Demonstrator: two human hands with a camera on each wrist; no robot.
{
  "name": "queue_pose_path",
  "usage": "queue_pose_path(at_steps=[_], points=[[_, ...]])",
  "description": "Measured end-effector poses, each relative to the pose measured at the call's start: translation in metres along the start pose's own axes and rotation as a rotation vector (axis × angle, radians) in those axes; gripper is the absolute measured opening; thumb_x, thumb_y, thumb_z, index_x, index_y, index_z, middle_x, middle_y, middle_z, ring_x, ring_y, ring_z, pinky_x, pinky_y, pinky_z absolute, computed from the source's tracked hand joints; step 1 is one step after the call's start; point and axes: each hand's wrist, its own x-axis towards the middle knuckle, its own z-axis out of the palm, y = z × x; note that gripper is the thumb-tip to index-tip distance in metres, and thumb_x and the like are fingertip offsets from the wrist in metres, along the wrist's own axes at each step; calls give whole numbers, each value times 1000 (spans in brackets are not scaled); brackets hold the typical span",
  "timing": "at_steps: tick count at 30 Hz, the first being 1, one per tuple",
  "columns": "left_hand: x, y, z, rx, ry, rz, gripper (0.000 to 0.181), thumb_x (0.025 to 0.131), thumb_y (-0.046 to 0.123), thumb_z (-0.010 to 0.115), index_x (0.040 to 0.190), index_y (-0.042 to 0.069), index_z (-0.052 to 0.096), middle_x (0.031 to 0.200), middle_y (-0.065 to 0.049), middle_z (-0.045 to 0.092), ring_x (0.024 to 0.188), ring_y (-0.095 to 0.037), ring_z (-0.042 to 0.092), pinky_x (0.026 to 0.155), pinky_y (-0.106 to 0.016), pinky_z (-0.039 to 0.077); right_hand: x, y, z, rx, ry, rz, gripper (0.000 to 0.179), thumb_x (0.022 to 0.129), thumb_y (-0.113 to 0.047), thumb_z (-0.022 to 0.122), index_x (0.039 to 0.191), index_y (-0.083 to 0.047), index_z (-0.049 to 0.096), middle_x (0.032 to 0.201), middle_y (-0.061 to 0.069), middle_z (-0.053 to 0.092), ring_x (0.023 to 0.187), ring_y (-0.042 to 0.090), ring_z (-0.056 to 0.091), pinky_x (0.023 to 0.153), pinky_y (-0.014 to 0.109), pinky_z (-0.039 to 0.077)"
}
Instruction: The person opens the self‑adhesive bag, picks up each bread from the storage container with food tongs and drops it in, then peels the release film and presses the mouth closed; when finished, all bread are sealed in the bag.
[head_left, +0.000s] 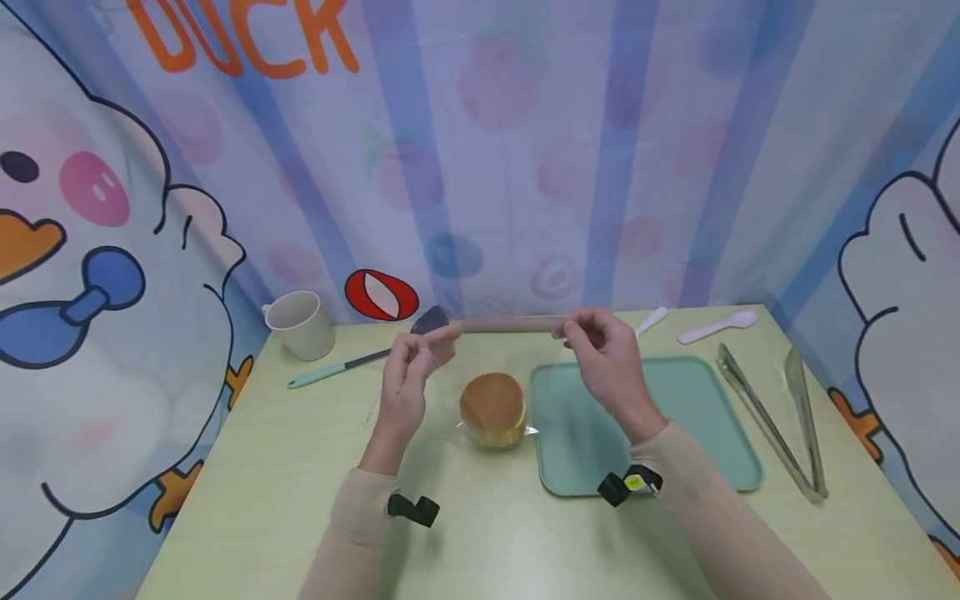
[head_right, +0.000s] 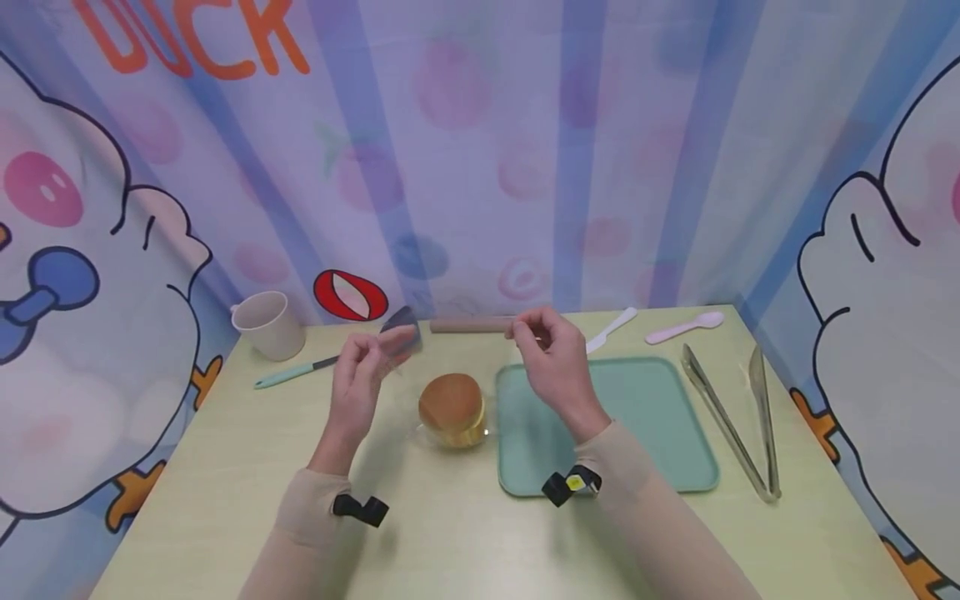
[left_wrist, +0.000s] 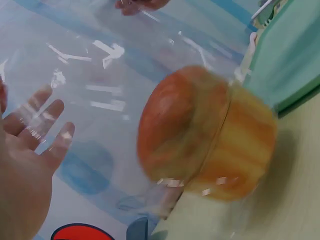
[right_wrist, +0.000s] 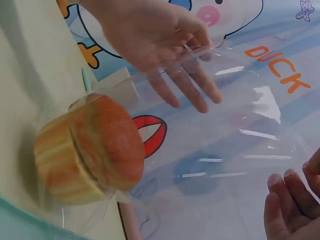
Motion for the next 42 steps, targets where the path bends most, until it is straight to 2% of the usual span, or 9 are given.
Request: queue_pose_path(at_steps=[5, 9, 14, 17, 23, 27, 33, 36, 42], points=[[-1, 0, 8, -81, 10, -42, 35, 116, 35, 33, 108, 0, 34, 140, -28, 63, 129, -31, 66, 110, -43, 52, -4, 10, 2, 117, -102, -1, 17, 107, -3, 51, 117, 7, 60, 114, 23, 67, 103, 19, 70, 87, 26, 60], [0, 1, 11, -56, 5, -60, 40, 116, 37, 32, 113, -3, 31, 142, -19, 65, 130, -33, 66, 108, -45, 53, -5, 17, 1, 163, -233, -23, 44, 97, 13, 52, 140, 9, 49, 138, 27, 56, 121, 28, 62, 97, 31, 57], [0, 1, 12, -54, -2, -43, 40, 117, 33, 30, 113, -7, 29, 142, -16, 66, 129, -37, 65, 107, -49, 53, 0, 18, 3, 55, -297, -29, 63, 97, -2, 72, 154, -3, 45, 138, 20, 61, 127, 27, 61, 103, 34, 55], [0, 1, 12, -55, -7, -32, 40, 117, 33, 30, 112, -6, 29, 142, -19, 66, 129, -38, 65, 107, -49, 53, 4, 18, 6, 45, -244, -34, 57, 97, -10, 76, 149, -6, 53, 121, 16, 71, 112, 20, 69, 97, 30, 58], [0, 3, 6, -24, 52, 10, 20, 117, 24, 31, 111, 5, 34, 138, -20, 68, 123, -32, 69, 106, -45, 54, 10, 22, 0, 95, -137, -86, 34, 95, -1, 75, 129, -1, 68, 97, 11, 75, 85, 12, 73, 79, 25, 61], [1, 6, -3, 68, 104, 65, 12, 115, 12, 37, 112, 1, 40, 130, -21, 72, 117, -21, 73, 106, -37, 55, 11, 23, -7, 152, -144, -62, 24, 96, 0, 73, 120, 0, 72, 93, 2, 76, 83, 13, 74, 75, 30, 63], [5, 11, -17, 188, 134, 129, 10, 107, 0, 54, 112, -8, 53, 110, -22, 77, 108, -11, 73, 95, -24, 55, 12, 20, -14, 214, -217, -49, 15, 97, -1, 72, 112, -4, 75, 98, 6, 77, 86, 18, 76, 82, 37, 64], [7, 13, -24, 187, 108, 162, 14, 102, -6, 60, 115, -9, 60, 105, -22, 78, 101, -9, 74, 91, -23, 58, 11, 20, -16, 223, -245, -61, 12, 99, -3, 72, 110, -5, 76, 100, 10, 76, 87, 18, 76, 84, 37, 64], [10, 16, -35, 99, -2, 200, 25, 97, -17, 60, 121, -13, 66, 104, -26, 76, 95, -14, 78, 90, -36, 62, 12, 18, -22, 257, -273, -115, 12, 99, 2, 68, 109, 6, 75, 101, 21, 75, 87, 19, 75, 82, 38, 64]])
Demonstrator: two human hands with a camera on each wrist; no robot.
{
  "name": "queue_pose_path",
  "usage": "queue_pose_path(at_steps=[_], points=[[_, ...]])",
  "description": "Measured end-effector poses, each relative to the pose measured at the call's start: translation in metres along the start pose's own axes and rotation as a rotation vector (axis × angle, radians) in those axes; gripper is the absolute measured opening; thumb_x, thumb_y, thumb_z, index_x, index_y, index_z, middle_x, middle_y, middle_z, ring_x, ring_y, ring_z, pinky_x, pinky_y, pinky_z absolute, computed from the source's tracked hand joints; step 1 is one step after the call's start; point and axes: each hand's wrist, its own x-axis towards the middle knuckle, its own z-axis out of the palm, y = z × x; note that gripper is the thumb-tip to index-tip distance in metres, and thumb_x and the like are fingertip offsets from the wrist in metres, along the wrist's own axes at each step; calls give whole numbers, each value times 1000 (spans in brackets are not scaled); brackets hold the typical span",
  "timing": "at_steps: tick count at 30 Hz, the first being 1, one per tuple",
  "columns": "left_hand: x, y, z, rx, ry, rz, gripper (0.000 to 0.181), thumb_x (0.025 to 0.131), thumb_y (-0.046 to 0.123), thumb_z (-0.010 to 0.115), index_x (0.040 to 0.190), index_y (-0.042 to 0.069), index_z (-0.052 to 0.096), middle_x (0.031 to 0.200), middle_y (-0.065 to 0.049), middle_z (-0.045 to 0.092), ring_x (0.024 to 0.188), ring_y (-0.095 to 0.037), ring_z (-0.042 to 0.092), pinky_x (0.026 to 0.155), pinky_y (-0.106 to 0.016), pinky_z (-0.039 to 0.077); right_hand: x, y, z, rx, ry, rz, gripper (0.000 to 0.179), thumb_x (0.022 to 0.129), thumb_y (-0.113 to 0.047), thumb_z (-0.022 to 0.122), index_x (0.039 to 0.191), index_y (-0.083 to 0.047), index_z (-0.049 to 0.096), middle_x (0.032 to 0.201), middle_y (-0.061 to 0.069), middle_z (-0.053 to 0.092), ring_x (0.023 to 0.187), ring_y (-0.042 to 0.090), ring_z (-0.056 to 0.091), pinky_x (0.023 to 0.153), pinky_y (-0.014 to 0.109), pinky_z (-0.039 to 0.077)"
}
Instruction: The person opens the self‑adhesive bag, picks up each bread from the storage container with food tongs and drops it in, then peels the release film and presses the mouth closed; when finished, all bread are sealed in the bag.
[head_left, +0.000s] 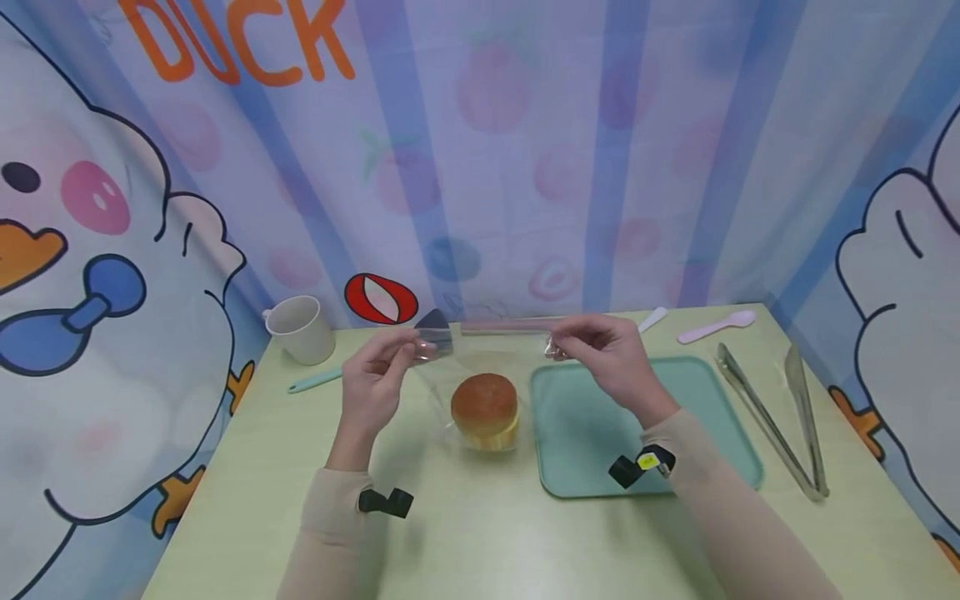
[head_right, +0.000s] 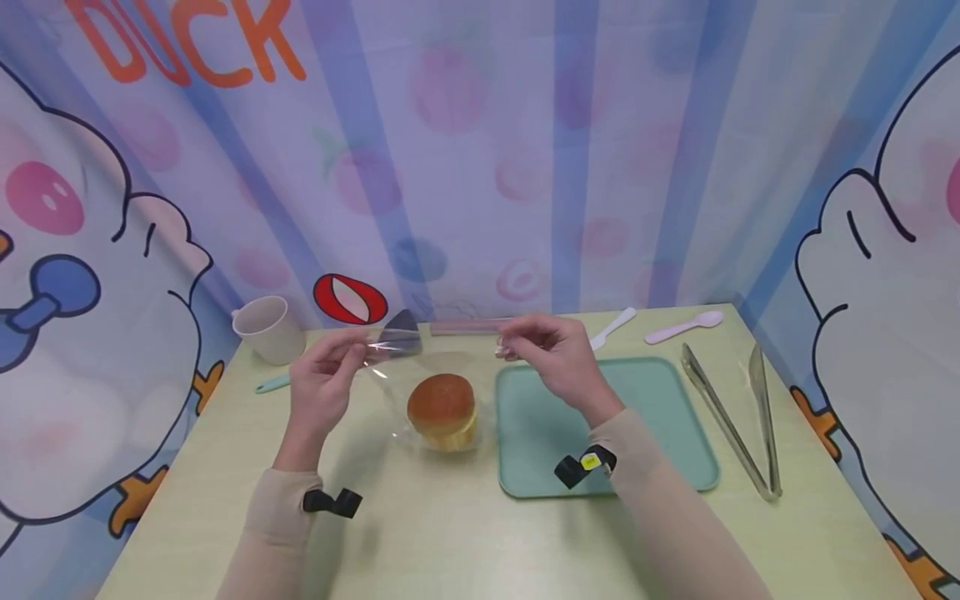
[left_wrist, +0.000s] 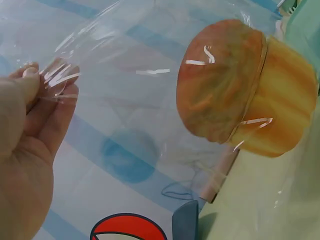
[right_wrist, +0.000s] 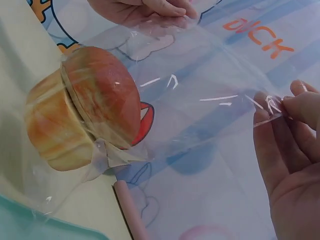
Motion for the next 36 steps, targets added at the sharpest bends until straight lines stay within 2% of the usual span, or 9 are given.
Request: queue_pose_path(at_steps=[3, 9, 17, 21, 24, 27, 30, 33, 36], points=[[-1, 1, -3, 22, 6, -18, 22, 98, -15, 61, 118, -11, 70, 105, -23, 77, 93, -13, 78, 86, -31, 63, 0, 0, -3, 57, -15, -20, 12, 98, 9, 64, 104, 9, 75, 103, 20, 75, 90, 19, 75, 83, 39, 64], [-2, 8, -7, 70, 40, -68, 19, 99, -13, 60, 110, -8, 75, 104, 3, 80, 91, -9, 75, 82, -23, 61, 0, -2, -5, 133, -37, -37, 21, 96, 17, 58, 96, 6, 76, 103, 8, 75, 93, 19, 75, 83, 38, 64], [1, 14, -8, -38, 34, -72, 30, 98, -17, 49, 97, -5, 76, 99, -1, 80, 91, -15, 77, 84, -28, 62, 1, -12, -5, 56, -77, -48, 15, 97, 11, 62, 94, 7, 76, 100, 4, 76, 95, 17, 73, 85, 32, 63], [3, 9, -8, -217, -32, -23, 31, 98, -12, 41, 99, -9, 73, 102, -2, 80, 91, -17, 77, 88, -32, 62, 0, -13, -5, 35, -92, -69, 24, 94, 16, 53, 94, 8, 76, 100, 4, 77, 99, 17, 71, 84, 28, 61], [4, 7, -7, -296, -60, -19, 27, 98, -7, 45, 101, -9, 72, 102, -3, 80, 92, -19, 78, 89, -35, 63, -1, -15, -4, 36, -89, -54, 22, 95, 13, 57, 96, 5, 78, 100, 12, 76, 97, 18, 72, 83, 28, 61], [4, 13, -5, -194, -26, -79, 13, 98, -6, 60, 100, -9, 72, 99, -1, 81, 89, -18, 79, 85, -33, 64, -1, -18, -2, -26, -55, -1, 7, 94, 2, 74, 96, 0, 80, 100, 15, 75, 93, 19, 73, 79, 29, 63], [3, 17, -5, -96, -10, -132, 9, 89, -10, 75, 98, -8, 73, 96, 2, 81, 85, -17, 80, 79, -31, 64, -1, -20, -1, -103, -22, 34, 8, 88, 0, 83, 96, -2, 81, 99, 10, 76, 91, 19, 73, 75, 29, 63], [4, 19, -6, -80, -19, -131, 14, 85, -18, 75, 97, -11, 73, 96, 1, 81, 84, -17, 80, 79, -33, 64, -1, -21, -2, -133, -21, 24, 9, 86, 3, 83, 94, -1, 81, 97, 8, 77, 91, 19, 74, 76, 31, 64], [6, 21, -7, -89, -29, -93, 22, 84, -23, 72, 104, -13, 71, 97, -9, 81, 85, -17, 80, 80, -35, 64, 0, -22, -2, -123, -25, -9, 10, 86, 9, 81, 88, 0, 77, 94, 8, 77, 89, 18, 75, 77, 33, 65]])
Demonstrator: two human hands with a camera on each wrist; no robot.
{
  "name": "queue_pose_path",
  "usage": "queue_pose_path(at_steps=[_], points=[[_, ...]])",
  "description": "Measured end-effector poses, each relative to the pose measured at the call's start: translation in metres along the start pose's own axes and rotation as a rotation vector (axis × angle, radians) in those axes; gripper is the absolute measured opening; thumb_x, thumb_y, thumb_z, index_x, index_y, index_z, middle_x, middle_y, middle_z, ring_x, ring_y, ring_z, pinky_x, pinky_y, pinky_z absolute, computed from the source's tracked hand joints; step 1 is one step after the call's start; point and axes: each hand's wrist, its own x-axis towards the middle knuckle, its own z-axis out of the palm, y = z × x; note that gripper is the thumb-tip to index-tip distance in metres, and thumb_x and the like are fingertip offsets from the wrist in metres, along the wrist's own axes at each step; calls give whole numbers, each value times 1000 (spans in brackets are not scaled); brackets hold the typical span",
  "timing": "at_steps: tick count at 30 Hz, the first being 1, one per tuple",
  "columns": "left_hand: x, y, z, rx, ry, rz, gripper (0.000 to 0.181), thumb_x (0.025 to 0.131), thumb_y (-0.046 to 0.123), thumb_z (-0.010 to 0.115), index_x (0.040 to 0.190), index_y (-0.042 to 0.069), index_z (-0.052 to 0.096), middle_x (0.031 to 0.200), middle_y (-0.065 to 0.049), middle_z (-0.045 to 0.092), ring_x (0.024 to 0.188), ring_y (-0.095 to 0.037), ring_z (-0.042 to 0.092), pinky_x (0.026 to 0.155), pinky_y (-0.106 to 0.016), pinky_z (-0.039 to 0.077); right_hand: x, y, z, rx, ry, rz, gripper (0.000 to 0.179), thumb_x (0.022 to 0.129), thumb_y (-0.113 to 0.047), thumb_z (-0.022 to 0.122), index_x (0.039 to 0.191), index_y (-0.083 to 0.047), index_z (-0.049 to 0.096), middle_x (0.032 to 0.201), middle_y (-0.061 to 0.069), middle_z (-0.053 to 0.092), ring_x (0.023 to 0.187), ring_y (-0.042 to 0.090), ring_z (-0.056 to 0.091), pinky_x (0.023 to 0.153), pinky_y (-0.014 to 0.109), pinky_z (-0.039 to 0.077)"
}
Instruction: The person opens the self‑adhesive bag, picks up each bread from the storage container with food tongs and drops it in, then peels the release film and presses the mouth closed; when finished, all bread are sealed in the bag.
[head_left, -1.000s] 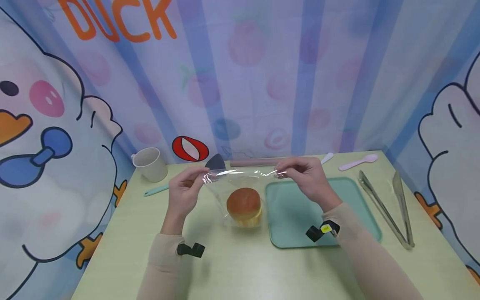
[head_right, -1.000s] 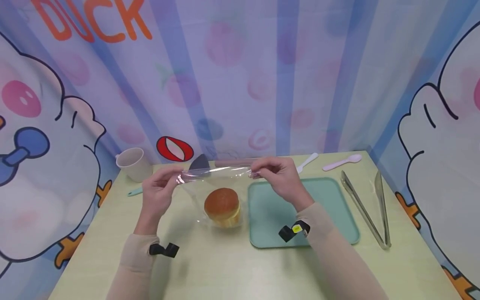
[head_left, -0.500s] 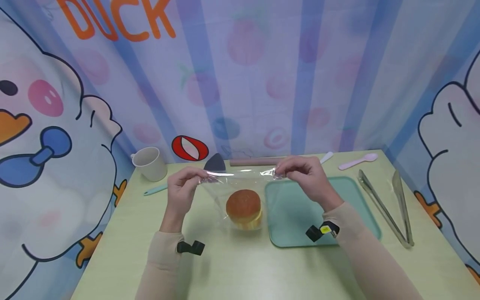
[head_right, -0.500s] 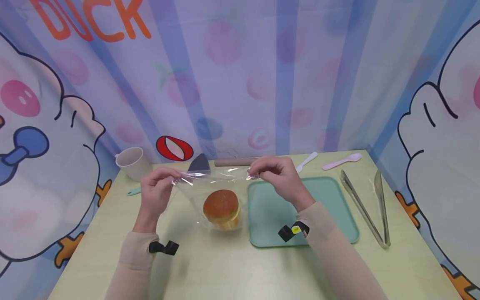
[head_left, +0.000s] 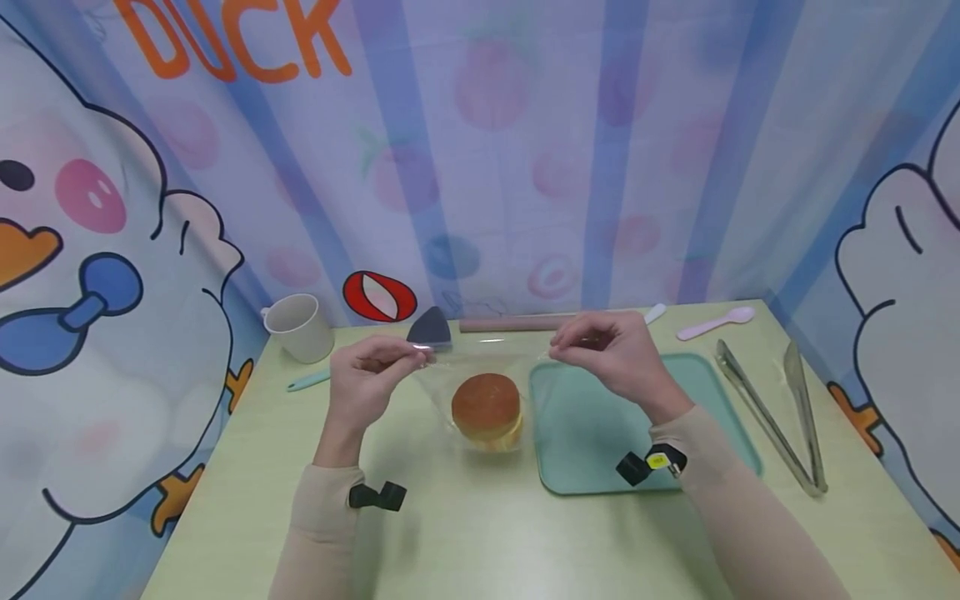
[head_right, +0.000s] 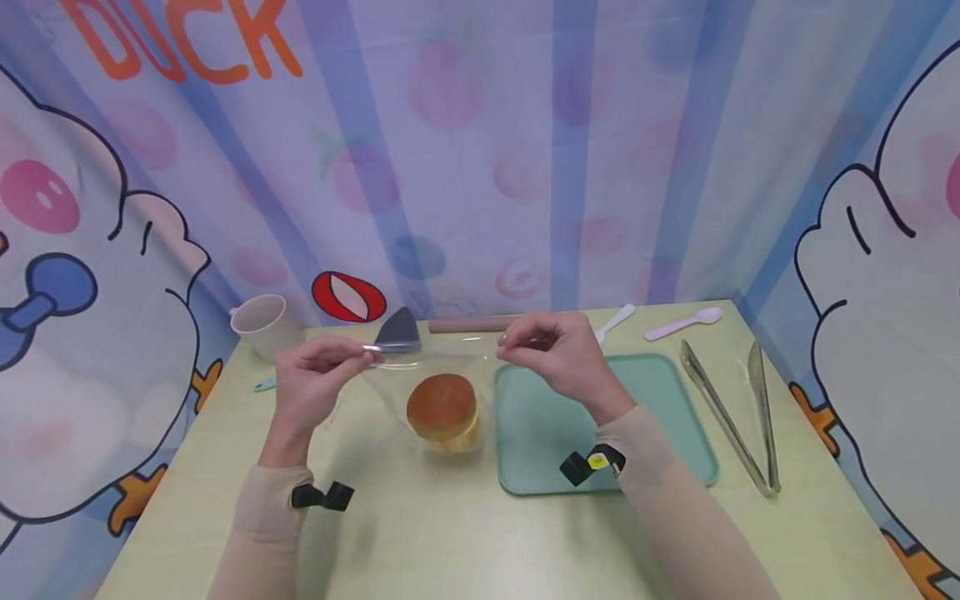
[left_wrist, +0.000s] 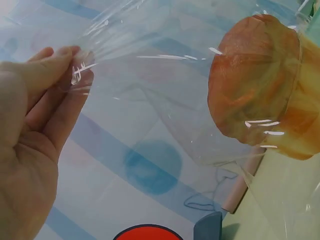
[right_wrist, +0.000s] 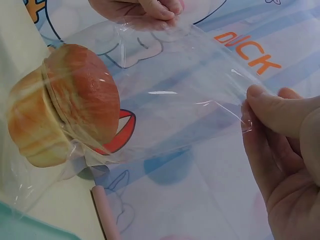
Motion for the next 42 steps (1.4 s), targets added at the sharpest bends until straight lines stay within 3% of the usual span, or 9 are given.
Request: queue_pose_path(at_steps=[6, 12, 18, 22, 26, 30, 35, 39, 42], points=[[2, 4, 3, 50, 24, 43, 34, 85, -22, 71, 117, -11, 72, 96, -26, 77, 86, -14, 80, 79, -30, 64, 2, 0, 1, 47, 13, -57, 19, 84, 19, 75, 83, 3, 64, 90, 11, 75, 85, 15, 76, 77, 34, 65], [-5, -3, 11, 29, 116, -77, 12, 94, -7, 72, 106, -6, 76, 100, -3, 81, 89, -17, 78, 84, -30, 63, 2, 2, 4, 25, -2, 14, 22, 90, 5, 78, 107, 2, 63, 94, 14, 73, 84, 17, 73, 77, 29, 63], [-9, -15, 27, -103, 9, -122, 14, 111, 11, 43, 107, -2, 46, 127, -16, 74, 116, -30, 72, 105, -47, 54, 2, 2, 14, 23, -14, 132, 23, 94, 2, 74, 114, -2, 64, 101, 13, 71, 92, 17, 73, 84, 29, 62], [-7, -17, 35, -122, -9, -180, 20, 115, 27, 36, 112, 7, 37, 124, -22, 74, 108, -35, 76, 98, -51, 59, 4, 2, 21, -69, -15, 153, 20, 97, -1, 70, 117, -2, 65, 106, 15, 69, 96, 23, 70, 83, 33, 62], [-6, -15, 42, -61, 11, -260, 24, 115, 28, 41, 119, 4, 37, 123, -21, 75, 103, -38, 77, 86, -47, 63, 6, 1, 25, -281, -73, 79, 28, 97, -6, 69, 125, -5, 66, 118, 13, 68, 108, 28, 66, 95, 45, 57], [-6, -13, 48, -33, -1, -306, 21, 114, 24, 44, 120, 4, 39, 124, -27, 73, 101, -41, 77, 81, -47, 64, 12, -5, 35, -552, -137, -100, 42, 94, -23, 75, 134, -12, 67, 131, 8, 67, 123, 29, 61, 105, 52, 50], [-6, -10, 56, -42, -94, -276, 18, 114, 19, 44, 118, 3, 38, 123, -28, 72, 103, -38, 77, 84, -48, 64, 23, -14, 59, -711, -180, -291, 43, 95, -39, 77, 128, -12, 70, 118, 3, 73, 103, 20, 69, 83, 39, 58], [-10, -10, 62, -15, -176, -235, 13, 114, 12, 43, 117, 1, 38, 101, -31, 74, 93, -37, 77, 85, -48, 64, 26, -17, 75, -753, -170, -322, 26, 96, -35, 78, 106, -12, 74, 96, 0, 73, 78, 12, 65, 63, 25, 53], [-14, -11, 63, 0, -202, -235, 15, 113, 10, 44, 121, -2, 40, 91, -32, 70, 87, -36, 76, 84, -49, 64, 25, -16, 80, -788, -158, -322, 19, 94, -31, 81, 92, -13, 73, 86, -3, 68, 70, 9, 61, 59, 22, 51]])
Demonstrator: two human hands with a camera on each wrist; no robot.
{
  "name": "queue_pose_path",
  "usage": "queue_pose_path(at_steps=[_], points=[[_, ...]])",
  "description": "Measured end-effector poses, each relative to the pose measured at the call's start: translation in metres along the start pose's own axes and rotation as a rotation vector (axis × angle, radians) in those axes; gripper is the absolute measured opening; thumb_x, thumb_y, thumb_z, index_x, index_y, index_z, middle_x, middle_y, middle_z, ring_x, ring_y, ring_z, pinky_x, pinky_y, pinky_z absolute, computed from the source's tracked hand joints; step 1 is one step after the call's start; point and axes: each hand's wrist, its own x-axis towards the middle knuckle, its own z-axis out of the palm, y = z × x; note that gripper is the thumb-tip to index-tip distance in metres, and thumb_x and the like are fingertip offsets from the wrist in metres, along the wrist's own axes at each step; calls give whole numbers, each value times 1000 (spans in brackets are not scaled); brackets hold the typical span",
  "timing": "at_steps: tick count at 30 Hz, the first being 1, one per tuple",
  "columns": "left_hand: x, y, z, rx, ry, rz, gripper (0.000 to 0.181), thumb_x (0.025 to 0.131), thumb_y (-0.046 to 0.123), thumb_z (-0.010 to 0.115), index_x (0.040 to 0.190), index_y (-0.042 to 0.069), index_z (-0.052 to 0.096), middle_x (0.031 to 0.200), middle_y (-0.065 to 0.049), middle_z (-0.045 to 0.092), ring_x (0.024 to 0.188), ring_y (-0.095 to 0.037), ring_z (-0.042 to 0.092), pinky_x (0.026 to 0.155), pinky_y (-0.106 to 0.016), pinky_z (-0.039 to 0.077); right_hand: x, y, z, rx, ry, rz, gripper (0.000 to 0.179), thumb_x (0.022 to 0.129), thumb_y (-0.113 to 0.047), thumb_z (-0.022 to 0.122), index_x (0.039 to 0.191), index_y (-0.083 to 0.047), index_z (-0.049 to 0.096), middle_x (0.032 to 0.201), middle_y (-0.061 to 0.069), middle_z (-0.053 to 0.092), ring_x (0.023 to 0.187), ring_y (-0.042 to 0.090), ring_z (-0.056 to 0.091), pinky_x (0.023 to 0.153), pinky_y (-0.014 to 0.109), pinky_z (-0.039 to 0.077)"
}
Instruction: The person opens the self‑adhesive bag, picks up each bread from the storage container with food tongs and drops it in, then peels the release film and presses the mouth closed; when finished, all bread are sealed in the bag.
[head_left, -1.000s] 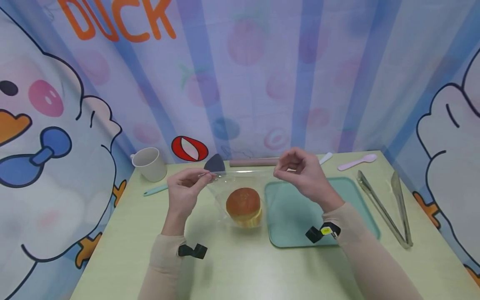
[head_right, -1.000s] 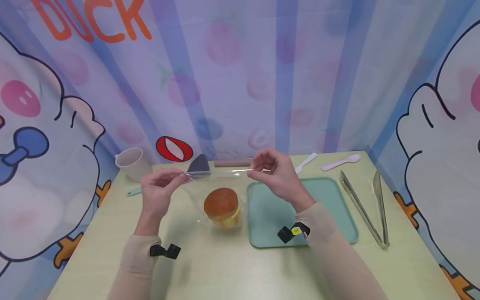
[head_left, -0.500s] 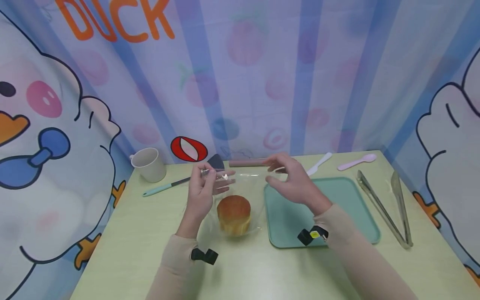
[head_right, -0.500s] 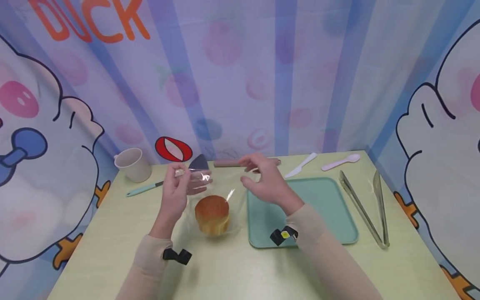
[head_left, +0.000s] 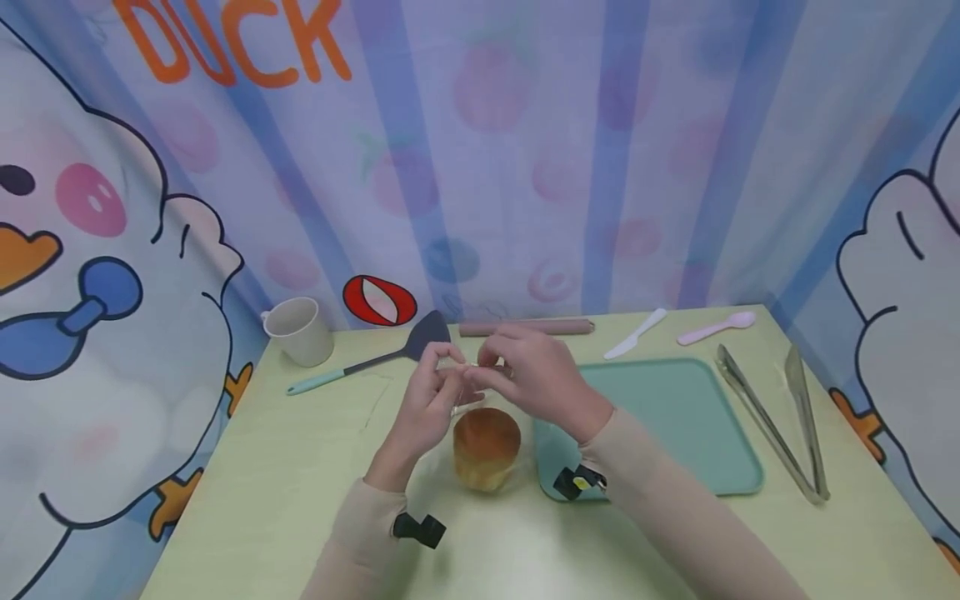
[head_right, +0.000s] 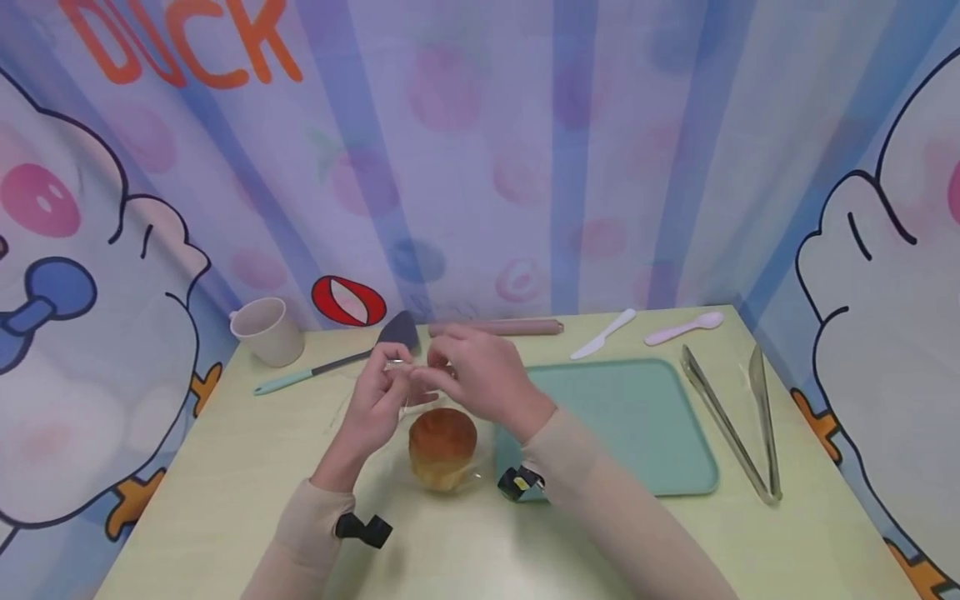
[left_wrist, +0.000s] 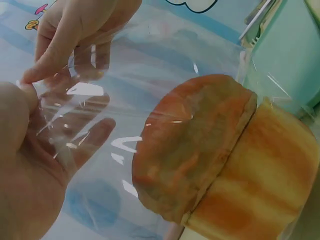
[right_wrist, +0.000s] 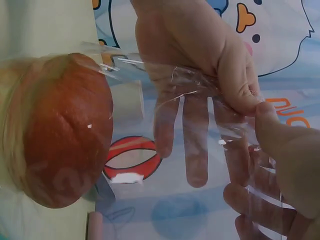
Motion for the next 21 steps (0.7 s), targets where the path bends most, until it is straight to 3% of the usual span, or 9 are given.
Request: queue_pose_path(at_steps=[3, 7, 10, 13, 17, 21], points=[[-3, -2, 0, -4, -11, -10, 20, 113, 11, 46, 126, -3, 46, 103, -31, 72, 94, -37, 77, 86, -46, 64, -1, -1, 2, -26, 1, -7, 18, 92, -28, 84, 87, -15, 72, 84, -5, 67, 69, 9, 58, 60, 23, 50], [-4, -1, -1, 16, 43, -2, 24, 114, 13, 45, 123, -5, 58, 111, -26, 73, 103, -42, 76, 89, -40, 63, -2, 2, 0, -31, -26, -4, 19, 91, -29, 84, 91, -15, 71, 89, -4, 69, 72, 10, 61, 61, 24, 52], [-4, 2, -4, 73, 127, -5, 28, 114, 18, 44, 117, -1, 64, 110, -19, 76, 106, -30, 76, 92, -35, 62, -6, 8, -5, -29, -63, 20, 19, 91, -30, 84, 94, -15, 71, 90, -4, 71, 74, 11, 66, 63, 25, 54], [-3, 4, -9, 77, 172, -11, 28, 115, 22, 43, 119, 4, 64, 114, -14, 79, 109, -18, 76, 97, -34, 60, -13, 17, -13, -23, -87, 48, 15, 92, -27, 83, 92, -17, 72, 87, -5, 72, 76, 11, 68, 66, 29, 57], [-2, 5, -16, 9, 167, -18, 28, 114, 25, 44, 123, 4, 59, 120, -16, 77, 110, -30, 76, 94, -38, 61, -19, 29, -19, 53, -85, 79, 7, 92, -19, 82, 90, -16, 76, 87, -6, 75, 80, 11, 71, 73, 32, 60], [-3, 6, -23, -50, 174, -82, 32, 113, 34, 44, 126, 8, 57, 125, -15, 75, 105, -38, 76, 80, -43, 64, -21, 37, -20, 184, -73, 123, 3, 93, -16, 81, 92, -13, 80, 89, -4, 77, 82, 9, 73, 74, 28, 62]])
